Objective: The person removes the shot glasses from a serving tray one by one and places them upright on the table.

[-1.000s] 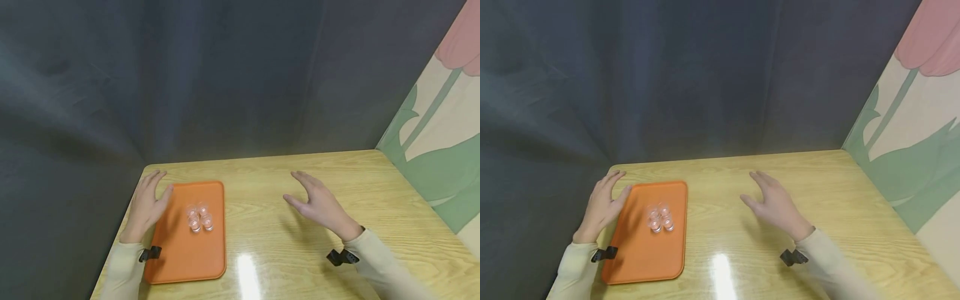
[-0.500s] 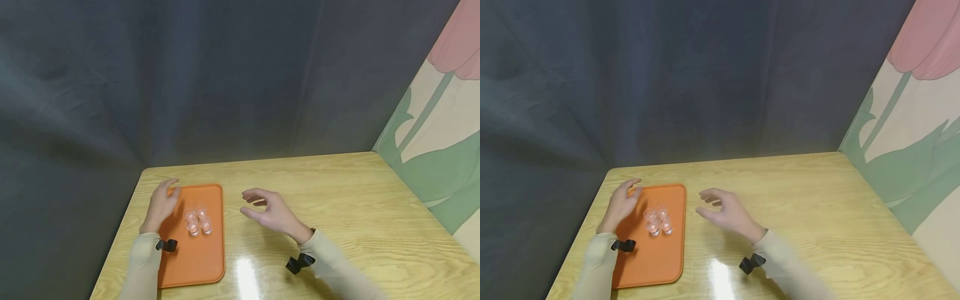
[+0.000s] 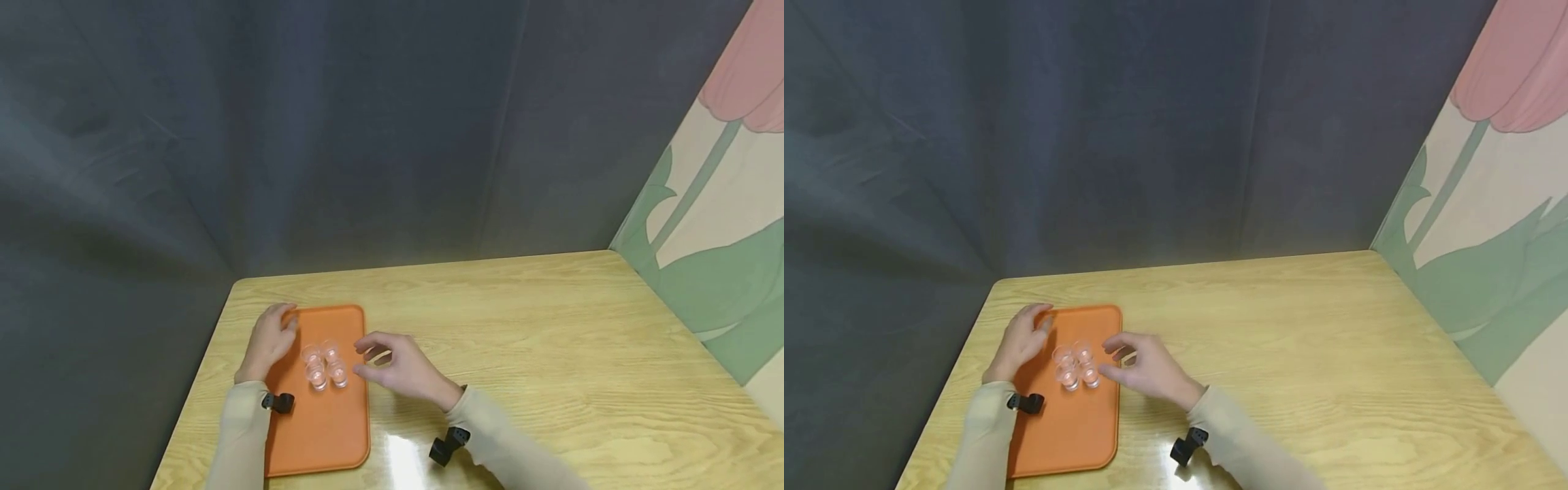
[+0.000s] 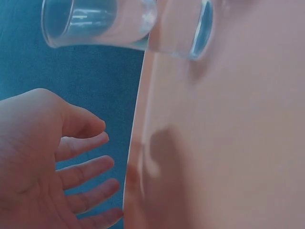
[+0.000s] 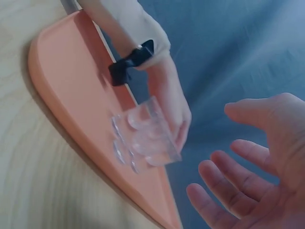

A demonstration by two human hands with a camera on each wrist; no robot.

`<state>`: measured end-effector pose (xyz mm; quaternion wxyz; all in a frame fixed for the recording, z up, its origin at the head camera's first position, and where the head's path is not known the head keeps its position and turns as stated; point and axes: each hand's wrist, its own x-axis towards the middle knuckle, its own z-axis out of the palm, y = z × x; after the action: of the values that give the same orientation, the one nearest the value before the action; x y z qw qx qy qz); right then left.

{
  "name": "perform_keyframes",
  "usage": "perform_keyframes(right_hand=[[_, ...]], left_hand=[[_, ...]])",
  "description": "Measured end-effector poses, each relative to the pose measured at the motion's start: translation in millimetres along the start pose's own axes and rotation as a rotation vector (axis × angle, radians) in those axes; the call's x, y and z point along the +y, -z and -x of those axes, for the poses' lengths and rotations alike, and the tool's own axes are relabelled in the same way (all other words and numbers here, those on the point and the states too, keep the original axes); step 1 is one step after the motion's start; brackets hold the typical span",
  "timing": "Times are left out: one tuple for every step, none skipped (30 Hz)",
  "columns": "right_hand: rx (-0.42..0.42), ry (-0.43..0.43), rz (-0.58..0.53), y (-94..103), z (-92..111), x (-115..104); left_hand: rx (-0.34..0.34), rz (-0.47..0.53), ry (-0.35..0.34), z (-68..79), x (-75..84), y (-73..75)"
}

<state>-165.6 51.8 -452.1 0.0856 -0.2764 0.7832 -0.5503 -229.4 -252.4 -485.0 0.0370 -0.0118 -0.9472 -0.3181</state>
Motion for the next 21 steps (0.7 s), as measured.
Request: perform_keyframes(right_hand=[[-0.005, 0.0, -0.007, -3.4, -1.6, 1.0], [-0.01, -0.002, -0.015, -6.5, -3.2, 1.9], [-0.015, -0.007, -0.017, -9.2, -4.6, 3.0], [-0.016, -0.01, -0.013, -11.9, -6.2, 4.5], [-0.015, -0.016, -0.006, -14.1, -7.9, 5.6], [-0.014, -0.017, 0.001, -16.1, -9.7, 6.7], [-0.012, -0.02, 0.01, -17.6, -10.4, 8.3], [-0.012, -0.028, 0.019, -18.8, -11.0, 9.1], [-0.012, -0.034, 0.028, -20.0, -11.4, 10.1], [-0.012, -0.035, 0.035, -21.2, -11.9, 11.3], [-0.015, -0.041, 0.038, -22.3, -12.2, 12.1], [-0.02, -0.046, 0.038, -23.3, -12.3, 13.1], [-0.024, -0.053, 0.039, -24.3, -12.4, 14.1], [-0.028, -0.059, 0.039, -25.2, -12.5, 15.1], [-0.03, -0.061, 0.04, -26.2, -12.7, 16.2], [-0.032, -0.06, 0.042, -27.1, -13.1, 17.4], [-0.036, -0.061, 0.043, -28.2, -13.6, 18.5], [-0.038, -0.059, 0.045, -29.2, -14.2, 19.3], [-0.039, -0.057, 0.047, -30.1, -14.8, 19.8], [-0.042, -0.055, 0.049, -31.2, -15.3, 20.3], [-0.045, -0.051, 0.049, -32.2, -16.0, 20.8]], left_hand=[[-0.004, -0.004, 0.007, -0.6, -1.2, -0.3], [-0.007, -0.006, 0.013, -1.2, -1.8, -0.5], [-0.01, -0.008, 0.017, -2.1, -2.3, -0.9], [-0.011, -0.012, 0.019, -3.2, -2.7, -1.5], [-0.009, -0.015, 0.02, -4.0, -2.6, -2.0], [-0.006, -0.02, 0.019, -5.0, -2.5, -2.5], [-0.003, -0.028, 0.016, -5.8, -2.1, -4.0], [0.001, -0.034, 0.009, -6.6, -1.8, -5.3], [0.004, -0.039, 0.007, -7.1, -1.6, -6.5], [0.007, -0.046, 0.004, -7.4, -1.5, -7.7], [0.009, -0.052, 0.004, -7.6, -1.5, -8.7], [0.009, -0.057, 0.005, -7.7, -1.7, -9.6], [0.01, -0.063, 0.007, -7.7, -2.0, -10.3], [0.011, -0.066, 0.008, -7.6, -2.0, -10.9], [0.008, -0.067, 0.013, -7.6, -2.3, -11.5], [0.007, -0.068, 0.016, -7.4, -2.9, -11.9], [0.007, -0.07, 0.019, -7.1, -3.3, -12.1], [0.004, -0.071, 0.022, -6.5, -3.5, -12.1], [0.003, -0.075, 0.022, -6.2, -4.1, -12.3], [0.0, -0.076, 0.025, -5.7, -4.5, -12.3], [-0.003, -0.078, 0.027, -5.1, -5.0, -12.3]])
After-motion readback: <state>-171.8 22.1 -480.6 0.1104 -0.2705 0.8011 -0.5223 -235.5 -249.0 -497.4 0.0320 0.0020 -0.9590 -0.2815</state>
